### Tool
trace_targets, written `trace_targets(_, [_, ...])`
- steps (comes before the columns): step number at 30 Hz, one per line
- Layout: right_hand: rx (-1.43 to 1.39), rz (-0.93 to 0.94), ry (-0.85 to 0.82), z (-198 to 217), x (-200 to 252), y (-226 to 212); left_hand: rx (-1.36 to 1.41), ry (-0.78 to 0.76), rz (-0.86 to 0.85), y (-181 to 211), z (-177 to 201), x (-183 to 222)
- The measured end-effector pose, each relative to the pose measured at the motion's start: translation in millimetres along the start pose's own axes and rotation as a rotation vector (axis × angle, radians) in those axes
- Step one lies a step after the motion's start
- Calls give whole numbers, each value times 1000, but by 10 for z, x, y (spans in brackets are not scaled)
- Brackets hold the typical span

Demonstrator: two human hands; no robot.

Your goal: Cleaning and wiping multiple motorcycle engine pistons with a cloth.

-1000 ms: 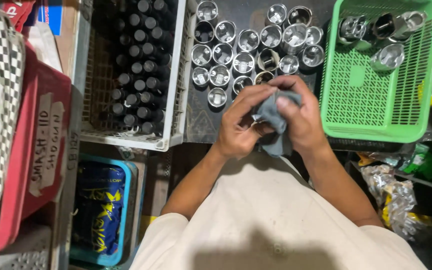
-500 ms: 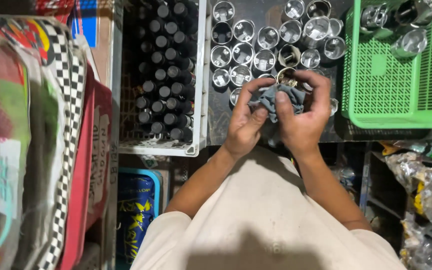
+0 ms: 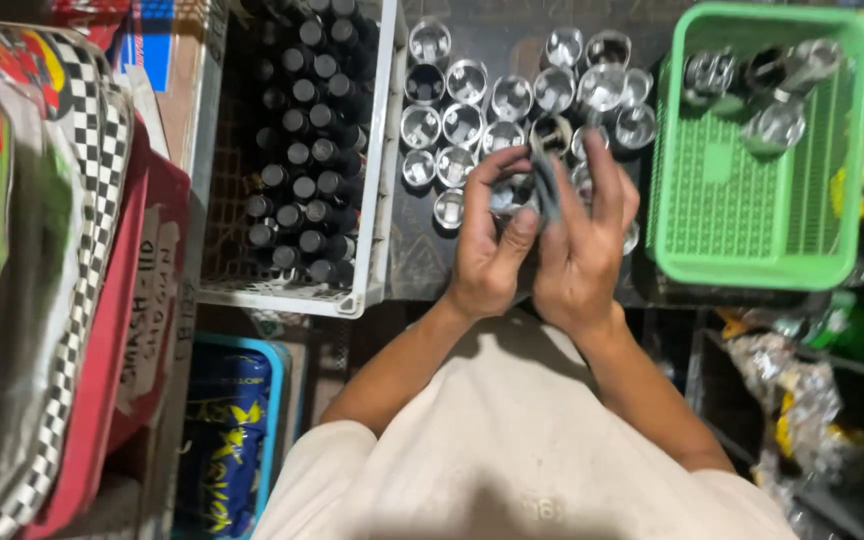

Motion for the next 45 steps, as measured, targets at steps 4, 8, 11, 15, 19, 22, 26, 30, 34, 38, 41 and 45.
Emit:
trace_targets(4, [-33, 91, -81, 165, 91, 133, -2, 85, -56, -112, -165, -40])
trace_targets(8, [-58, 65, -122, 315, -77, 262, -55, 130, -39, -125, -396, 19])
trace_targets(11, [-68, 63, -124, 413, -70, 310, -23, 171, -47, -74, -476, -21])
trace_targets(15, [-202, 59, 39, 510, 114, 533, 138, 232, -50, -87, -578, -55])
trace_targets(19, [-262, -45, 68, 609, -40, 463, 269, 255, -51, -142, -562, -47])
trace_targets(22, [-434, -202, 135, 587, -130, 491, 250, 219, -34, -131, -523, -63])
trace_targets(26, [-276, 39, 106, 532, -193, 466, 222, 204, -32, -115, -448, -113])
trace_targets(30, [-214, 248, 52, 268, -166, 232, 128, 245, -78, -86, -321, -130])
trace_targets(34, [-223, 112, -32, 137, -138, 156, 89, 211, -68, -59, -210, -123])
trace_targets(38, [-219, 94, -33, -39, 12, 79, 67, 197, -113, -46, 31, -261])
trace_targets(41, [-157, 83, -10, -142, 26, 57, 70, 156, -85, -46, 80, -212])
trace_targets(45, [-153, 50, 38, -254, -37, 18, 111, 113, -48, -81, 114, -179])
Point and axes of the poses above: each hand's wrist, its own x-axis away from the middle knuckle, its own z-axis out of the back of the hand, y = z × x, the point moved 1 cm from there along -x, towards the middle knuckle, and after that the axes turned 11 degrees about -x, right-handed, at the moved point
